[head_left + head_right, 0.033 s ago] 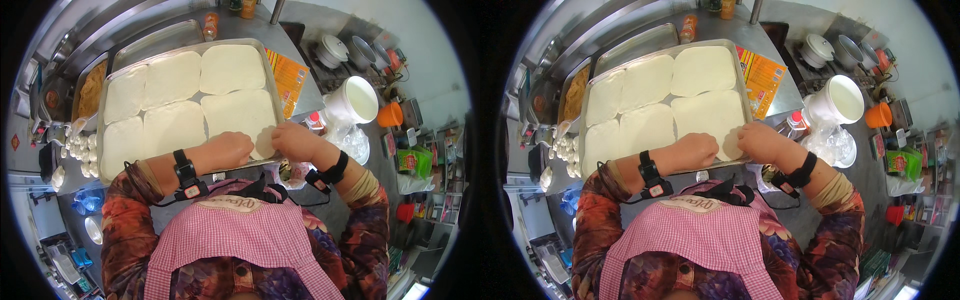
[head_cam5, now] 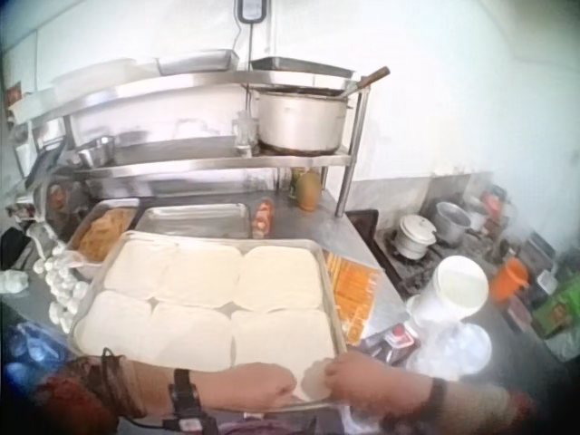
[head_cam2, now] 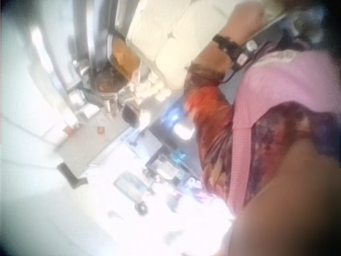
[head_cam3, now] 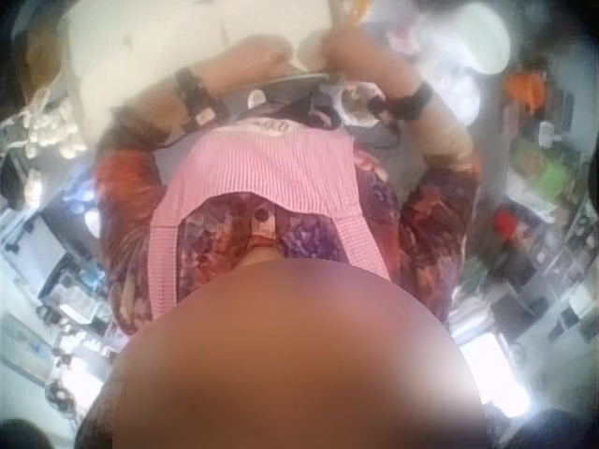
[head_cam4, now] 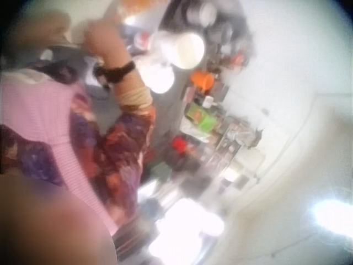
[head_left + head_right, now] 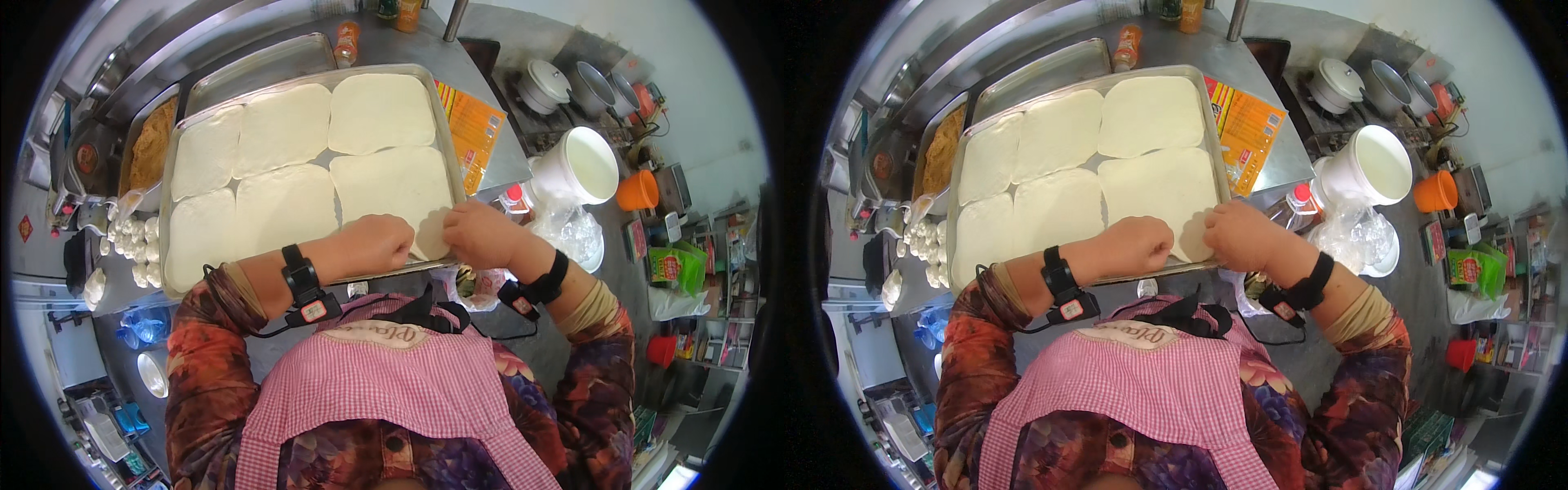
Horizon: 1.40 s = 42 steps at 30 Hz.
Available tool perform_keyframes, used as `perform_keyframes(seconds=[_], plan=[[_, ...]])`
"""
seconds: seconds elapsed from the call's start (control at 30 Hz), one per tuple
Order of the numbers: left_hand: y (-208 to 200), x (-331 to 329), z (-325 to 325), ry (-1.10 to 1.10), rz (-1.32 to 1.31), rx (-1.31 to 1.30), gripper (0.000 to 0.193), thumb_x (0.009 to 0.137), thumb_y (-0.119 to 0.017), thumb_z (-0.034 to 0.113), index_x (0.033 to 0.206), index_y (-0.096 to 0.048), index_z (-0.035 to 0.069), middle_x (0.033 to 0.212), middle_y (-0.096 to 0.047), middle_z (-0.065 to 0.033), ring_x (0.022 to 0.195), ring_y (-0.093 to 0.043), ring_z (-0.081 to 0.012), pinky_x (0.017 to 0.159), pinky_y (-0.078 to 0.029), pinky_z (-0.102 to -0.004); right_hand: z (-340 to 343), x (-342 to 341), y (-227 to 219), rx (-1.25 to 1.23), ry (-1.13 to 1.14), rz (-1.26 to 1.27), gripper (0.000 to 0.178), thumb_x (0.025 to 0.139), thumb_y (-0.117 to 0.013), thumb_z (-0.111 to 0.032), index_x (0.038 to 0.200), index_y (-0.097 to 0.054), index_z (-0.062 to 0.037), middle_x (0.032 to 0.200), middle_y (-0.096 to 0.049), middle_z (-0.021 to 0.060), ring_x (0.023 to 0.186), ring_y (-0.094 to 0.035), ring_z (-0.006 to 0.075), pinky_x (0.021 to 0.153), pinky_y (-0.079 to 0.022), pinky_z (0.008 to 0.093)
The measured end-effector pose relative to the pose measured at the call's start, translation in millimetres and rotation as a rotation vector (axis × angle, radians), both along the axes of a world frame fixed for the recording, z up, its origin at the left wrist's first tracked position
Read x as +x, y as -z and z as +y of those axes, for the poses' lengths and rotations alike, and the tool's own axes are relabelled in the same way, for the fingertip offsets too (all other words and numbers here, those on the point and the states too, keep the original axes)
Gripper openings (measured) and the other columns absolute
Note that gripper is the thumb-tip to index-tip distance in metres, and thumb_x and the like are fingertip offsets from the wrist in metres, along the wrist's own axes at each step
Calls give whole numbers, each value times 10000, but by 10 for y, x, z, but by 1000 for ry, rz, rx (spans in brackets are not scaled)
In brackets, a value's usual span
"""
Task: The person feeds dough balls through a pasta machine to flatten them into sheets, then arranges the sheets on a tray and spreads a brown filling over them. The person also removes a tray of baked items from an oven and places it on a counter.
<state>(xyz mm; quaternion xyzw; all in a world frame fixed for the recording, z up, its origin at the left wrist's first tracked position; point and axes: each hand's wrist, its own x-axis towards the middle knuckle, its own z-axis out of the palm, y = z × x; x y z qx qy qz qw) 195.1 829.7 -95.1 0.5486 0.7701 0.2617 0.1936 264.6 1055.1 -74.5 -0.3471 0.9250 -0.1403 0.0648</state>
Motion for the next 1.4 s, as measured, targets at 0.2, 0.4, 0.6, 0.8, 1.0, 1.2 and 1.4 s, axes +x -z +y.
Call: perform_keyframes(seconds=[0.2, 0.4, 0.6, 0.8, 1.0, 1.2, 1.4], plan=[[-93, 82, -118, -214, -397, -15, 177, 842, -595, 162, 929, -597, 9, 797, -638, -140, 760, -632, -253, 684, -490, -354, -398, 132, 89, -242, 201, -56, 181, 760, -594, -116, 927, -608, -48, 870, -598, 133, 876, -577, 346, 781, -477, 434], [-138, 151, -663, -61, -63, 113, 280, 806, -638, 138, 1040, -598, -12, 1015, -609, -153, 942, -579, -293, 844, -465, -367, -347, 187, 44, -105, 150, -236, 284, 768, -568, -92, 1045, -616, -50, 937, -627, 143, 929, -584, 336, 819, -479, 427], [-9, 281, -900, 20, 144, 14, 387, 757, -704, 173, 1078, -595, -15, 1088, -584, -167, 1014, -533, -346, 922, -426, -401, -490, 76, 82, -292, -101, 33, 461, 812, -600, -200, 1214, -516, 10, 1170, -559, 201, 1133, -510, 365, 964, -420, 430], [62, 189, -1080, -354, 307, -2, 606, 847, -617, 340, 1278, -455, -54, 1337, -437, -243, 1272, -384, -383, 1083, -292, -423, -854, -240, 199, -27, -24, 190, 603, 881, -551, -373, 1311, -417, 29, 1385, -386, 236, 1318, -344, 369, 1089, -287, 467], [128, -17, -1121, -284, 269, -135, 744, 894, -528, 433, 1380, -312, -87, 1460, -262, -283, 1393, -212, -370, 1147, -154, -450, -1032, -678, 134, -91, -249, -307, 637, 887, -508, -465, 1253, -461, 54, 1348, -410, 260, 1299, -357, 375, 1107, -243, 462], [110, -191, -999, -302, 359, -221, 643, 908, -517, 341, 1367, -347, -76, 1449, -298, -269, 1374, -256, -371, 1142, -189, -437, -1028, -794, 324, -62, -113, 245, 532, 895, -518, -412, 1154, -532, 52, 1268, -484, 229, 1236, -407, 389, 1084, -285, 443], [7, -649, -1197, -374, 46, -65, 628, 916, -519, 305, 1375, -325, -76, 1467, -274, -253, 1383, -239, -360, 1143, -183, -432, -722, -1051, 365, -387, 67, -120, 601, 879, -554, -409, 1221, -472, 78, 1283, -457, 264, 1244, -390, 418, 1087, -274, 463]])
